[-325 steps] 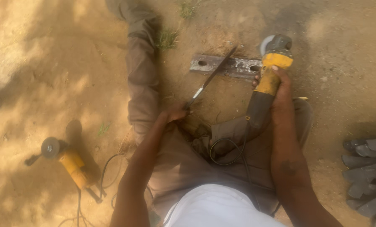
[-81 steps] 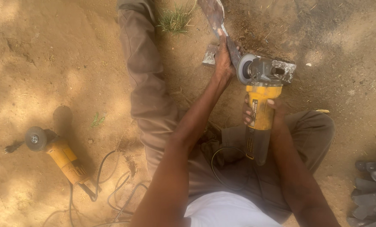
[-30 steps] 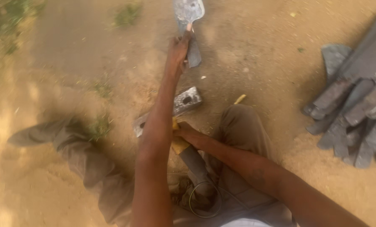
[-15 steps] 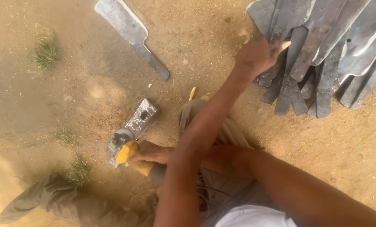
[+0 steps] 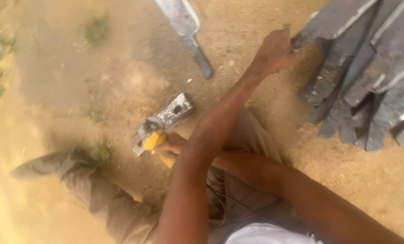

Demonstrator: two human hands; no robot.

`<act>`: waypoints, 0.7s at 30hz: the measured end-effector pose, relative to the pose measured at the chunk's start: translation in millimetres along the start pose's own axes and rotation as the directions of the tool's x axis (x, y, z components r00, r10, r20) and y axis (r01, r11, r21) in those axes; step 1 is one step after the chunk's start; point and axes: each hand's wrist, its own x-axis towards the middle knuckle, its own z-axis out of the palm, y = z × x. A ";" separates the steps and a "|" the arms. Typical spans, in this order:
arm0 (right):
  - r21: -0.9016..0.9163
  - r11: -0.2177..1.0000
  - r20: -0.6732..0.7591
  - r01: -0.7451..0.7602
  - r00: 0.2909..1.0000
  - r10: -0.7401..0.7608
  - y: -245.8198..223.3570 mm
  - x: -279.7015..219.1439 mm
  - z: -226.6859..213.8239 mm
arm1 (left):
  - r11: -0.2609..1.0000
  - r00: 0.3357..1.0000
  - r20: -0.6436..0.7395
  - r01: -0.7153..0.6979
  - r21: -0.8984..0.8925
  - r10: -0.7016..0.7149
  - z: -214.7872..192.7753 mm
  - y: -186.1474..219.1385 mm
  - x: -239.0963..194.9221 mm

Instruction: The person uses an angle grinder to sharpen and smooth the edges of large metal blades while sitting on the ground.

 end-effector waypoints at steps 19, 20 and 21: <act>0.032 0.984 -0.052 0.173 0.984 -0.172 -10.0 25.4 34.5 | 0.627 0.097 -0.620 0.170 -0.760 -0.779 -145.0 -226.1 -434.8; 0.011 0.975 -0.100 0.222 0.970 -0.220 -14.4 20.9 36.6 | 0.535 0.019 -0.565 0.351 -0.769 -0.825 -137.7 -239.8 -435.6; -0.008 0.971 -0.090 0.237 0.967 -0.237 -20.6 19.2 39.4 | 0.545 0.080 -0.544 0.254 -0.799 -0.835 -127.8 -250.8 -440.1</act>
